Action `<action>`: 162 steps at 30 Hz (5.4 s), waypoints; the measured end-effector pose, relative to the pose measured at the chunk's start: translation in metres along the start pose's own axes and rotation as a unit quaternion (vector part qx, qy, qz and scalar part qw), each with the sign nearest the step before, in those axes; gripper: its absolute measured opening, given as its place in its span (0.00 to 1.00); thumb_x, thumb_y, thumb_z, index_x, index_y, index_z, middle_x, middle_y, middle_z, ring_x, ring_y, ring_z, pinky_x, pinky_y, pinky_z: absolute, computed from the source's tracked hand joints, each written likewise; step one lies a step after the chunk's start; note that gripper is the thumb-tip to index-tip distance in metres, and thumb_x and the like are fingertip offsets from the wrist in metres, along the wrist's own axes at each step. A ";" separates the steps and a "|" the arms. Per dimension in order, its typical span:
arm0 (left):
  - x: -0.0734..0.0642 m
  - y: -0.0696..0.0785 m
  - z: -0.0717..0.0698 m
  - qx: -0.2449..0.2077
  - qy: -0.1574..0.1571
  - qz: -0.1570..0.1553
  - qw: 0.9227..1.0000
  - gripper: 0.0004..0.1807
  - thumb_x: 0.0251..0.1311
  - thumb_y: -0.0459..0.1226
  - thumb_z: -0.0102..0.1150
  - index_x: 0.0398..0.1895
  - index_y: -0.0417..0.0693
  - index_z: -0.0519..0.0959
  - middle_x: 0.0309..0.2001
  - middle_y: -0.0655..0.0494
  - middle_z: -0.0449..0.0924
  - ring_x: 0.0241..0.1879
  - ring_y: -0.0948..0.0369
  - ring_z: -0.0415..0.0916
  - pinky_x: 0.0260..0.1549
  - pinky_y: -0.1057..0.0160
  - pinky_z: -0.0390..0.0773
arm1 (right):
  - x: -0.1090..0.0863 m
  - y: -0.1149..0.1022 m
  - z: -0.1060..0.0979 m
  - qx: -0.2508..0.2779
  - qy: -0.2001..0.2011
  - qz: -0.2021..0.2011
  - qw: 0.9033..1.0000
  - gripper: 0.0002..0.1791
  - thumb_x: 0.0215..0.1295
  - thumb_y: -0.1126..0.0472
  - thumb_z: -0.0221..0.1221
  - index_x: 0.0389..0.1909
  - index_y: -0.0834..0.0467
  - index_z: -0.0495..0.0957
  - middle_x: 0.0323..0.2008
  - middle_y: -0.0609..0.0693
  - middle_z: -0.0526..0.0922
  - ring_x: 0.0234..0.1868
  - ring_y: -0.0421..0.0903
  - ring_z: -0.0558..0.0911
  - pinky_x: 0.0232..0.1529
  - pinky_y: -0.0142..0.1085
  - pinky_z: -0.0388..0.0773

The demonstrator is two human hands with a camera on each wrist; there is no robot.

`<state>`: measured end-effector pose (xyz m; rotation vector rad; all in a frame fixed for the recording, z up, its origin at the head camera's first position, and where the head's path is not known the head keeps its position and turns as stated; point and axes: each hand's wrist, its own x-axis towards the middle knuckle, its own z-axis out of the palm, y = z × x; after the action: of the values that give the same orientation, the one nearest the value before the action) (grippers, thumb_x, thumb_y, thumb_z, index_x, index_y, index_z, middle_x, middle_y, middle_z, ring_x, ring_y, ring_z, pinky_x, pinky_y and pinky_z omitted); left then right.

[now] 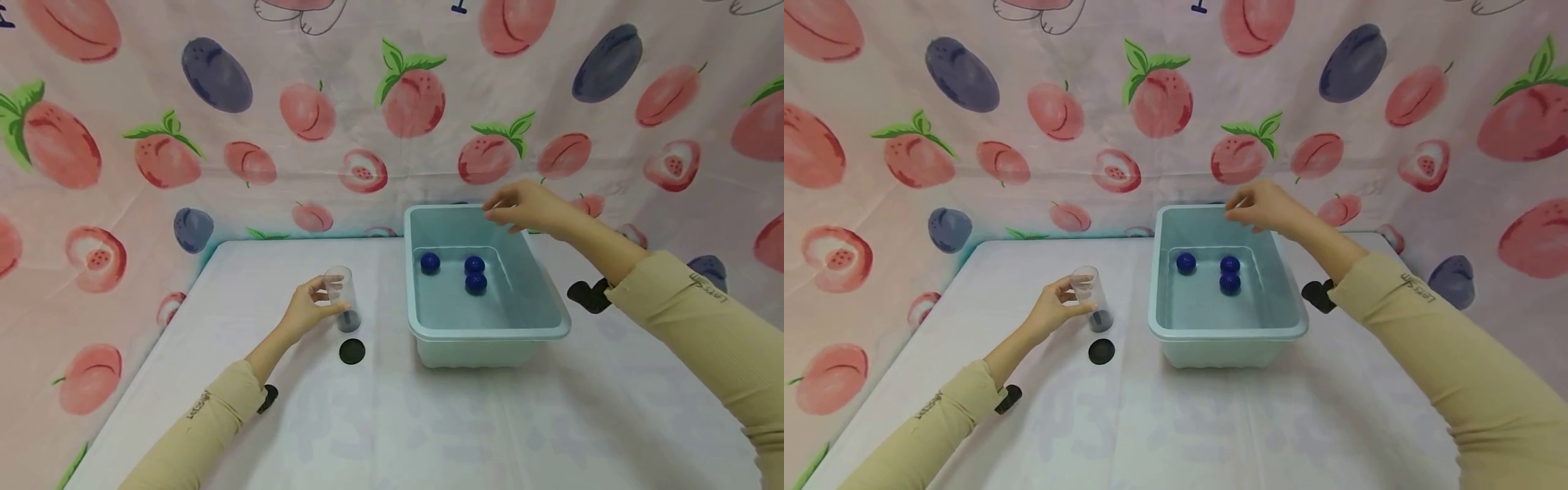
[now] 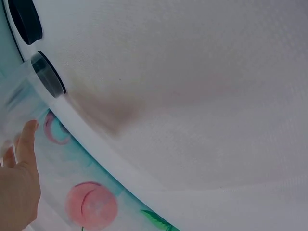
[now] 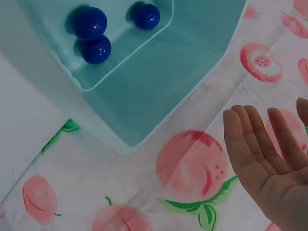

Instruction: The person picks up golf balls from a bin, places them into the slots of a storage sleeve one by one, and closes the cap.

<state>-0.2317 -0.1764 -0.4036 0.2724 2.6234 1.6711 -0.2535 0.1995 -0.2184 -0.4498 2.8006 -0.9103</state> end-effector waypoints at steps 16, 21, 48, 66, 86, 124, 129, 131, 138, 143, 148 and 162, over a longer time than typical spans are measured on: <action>0.000 -0.001 -0.001 0.002 0.002 0.006 1.000 0.30 0.47 0.36 0.72 0.57 0.48 0.75 0.54 0.43 0.76 0.50 0.49 0.76 0.46 0.60 0.76 | 0.036 -0.013 0.014 0.054 -0.085 0.062 0.993 0.22 0.68 0.56 0.53 0.56 0.67 0.71 0.47 0.60 0.79 0.45 0.51 0.80 0.47 0.44 0.81; 0.001 0.000 -0.002 0.002 0.002 0.004 1.000 0.30 0.47 0.36 0.72 0.58 0.47 0.75 0.53 0.41 0.76 0.50 0.48 0.76 0.45 0.61 0.76 | 0.048 -0.009 0.019 0.061 -0.094 0.075 0.991 0.20 0.68 0.56 0.53 0.54 0.66 0.72 0.44 0.57 0.80 0.40 0.48 0.80 0.45 0.43 0.82; -0.001 0.006 -0.001 -0.006 -0.009 -0.021 1.000 0.30 0.49 0.35 0.70 0.59 0.43 0.73 0.50 0.41 0.74 0.51 0.46 0.74 0.46 0.60 0.75 | 0.087 0.047 0.070 0.094 -0.125 0.164 0.974 0.22 0.67 0.60 0.52 0.57 0.70 0.69 0.37 0.56 0.77 0.44 0.55 0.78 0.50 0.49 0.79; 0.000 0.005 -0.001 0.012 0.000 -0.018 1.000 0.29 0.47 0.35 0.72 0.56 0.47 0.76 0.44 0.48 0.73 0.49 0.50 0.76 0.45 0.61 0.75 | 0.087 0.067 0.081 0.040 -0.126 0.238 0.962 0.28 0.66 0.61 0.53 0.62 0.73 0.61 0.53 0.72 0.73 0.51 0.62 0.79 0.52 0.48 0.78; -0.001 0.003 0.000 0.011 -0.002 -0.015 1.000 0.29 0.48 0.35 0.71 0.56 0.46 0.75 0.46 0.42 0.75 0.49 0.49 0.76 0.46 0.60 0.75 | 0.088 0.075 0.100 -0.047 -0.132 0.265 0.954 0.27 0.63 0.59 0.59 0.54 0.76 0.67 0.49 0.72 0.76 0.45 0.62 0.82 0.45 0.45 0.82; -0.001 0.006 0.000 0.012 0.003 -0.016 1.000 0.30 0.47 0.35 0.72 0.56 0.44 0.75 0.45 0.43 0.75 0.50 0.48 0.76 0.47 0.58 0.75 | 0.088 0.070 0.098 -0.030 -0.131 0.271 0.953 0.31 0.59 0.65 0.60 0.57 0.80 0.61 0.49 0.75 0.75 0.44 0.61 0.83 0.42 0.41 0.83; -0.002 0.005 -0.001 0.017 0.004 -0.019 1.000 0.29 0.47 0.36 0.72 0.56 0.46 0.76 0.46 0.42 0.75 0.51 0.48 0.75 0.48 0.56 0.75 | 0.090 0.072 0.096 -0.022 -0.133 0.264 0.955 0.32 0.59 0.65 0.59 0.58 0.80 0.59 0.51 0.75 0.73 0.43 0.61 0.83 0.41 0.41 0.83; -0.002 0.005 -0.002 0.017 0.004 -0.020 1.000 0.29 0.47 0.37 0.72 0.56 0.47 0.76 0.46 0.42 0.75 0.51 0.48 0.75 0.48 0.56 0.75 | 0.091 0.072 0.095 -0.015 -0.135 0.264 0.955 0.33 0.58 0.65 0.59 0.59 0.80 0.58 0.52 0.75 0.72 0.43 0.61 0.83 0.43 0.42 0.83; -0.002 0.005 -0.001 0.014 0.003 -0.019 1.000 0.29 0.47 0.36 0.72 0.56 0.47 0.76 0.47 0.42 0.74 0.51 0.48 0.75 0.46 0.58 0.74 | 0.111 0.100 0.097 0.091 -0.161 0.254 0.949 0.49 0.51 0.65 0.66 0.67 0.75 0.45 0.54 0.73 0.67 0.43 0.59 0.81 0.40 0.41 0.84; -0.002 0.003 0.000 0.011 0.003 -0.018 1.000 0.29 0.47 0.36 0.72 0.56 0.47 0.76 0.47 0.42 0.75 0.51 0.47 0.75 0.47 0.58 0.75 | 0.098 0.082 0.092 0.105 -0.175 0.232 0.951 0.35 0.58 0.65 0.60 0.62 0.75 0.57 0.58 0.72 0.64 0.51 0.59 0.75 0.50 0.43 0.80; -0.002 0.002 0.000 0.016 0.004 -0.022 1.000 0.29 0.46 0.37 0.73 0.55 0.48 0.76 0.46 0.43 0.74 0.51 0.48 0.75 0.46 0.59 0.74 | 0.087 0.069 0.086 0.128 -0.187 0.219 0.949 0.33 0.63 0.64 0.55 0.64 0.76 0.55 0.62 0.73 0.60 0.53 0.58 0.74 0.57 0.44 0.76; -0.001 0.003 0.000 0.015 0.008 -0.020 1.000 0.29 0.46 0.37 0.72 0.55 0.48 0.76 0.44 0.46 0.75 0.50 0.49 0.75 0.47 0.59 0.74 | 0.092 0.062 0.078 0.189 -0.186 0.187 0.946 0.32 0.66 0.63 0.52 0.66 0.74 0.55 0.65 0.72 0.57 0.53 0.55 0.72 0.51 0.38 0.79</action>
<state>-0.2302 -0.1752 -0.4009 0.2059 2.6497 1.6296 -0.3352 0.1739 -0.3232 -0.0207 2.1950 -1.1004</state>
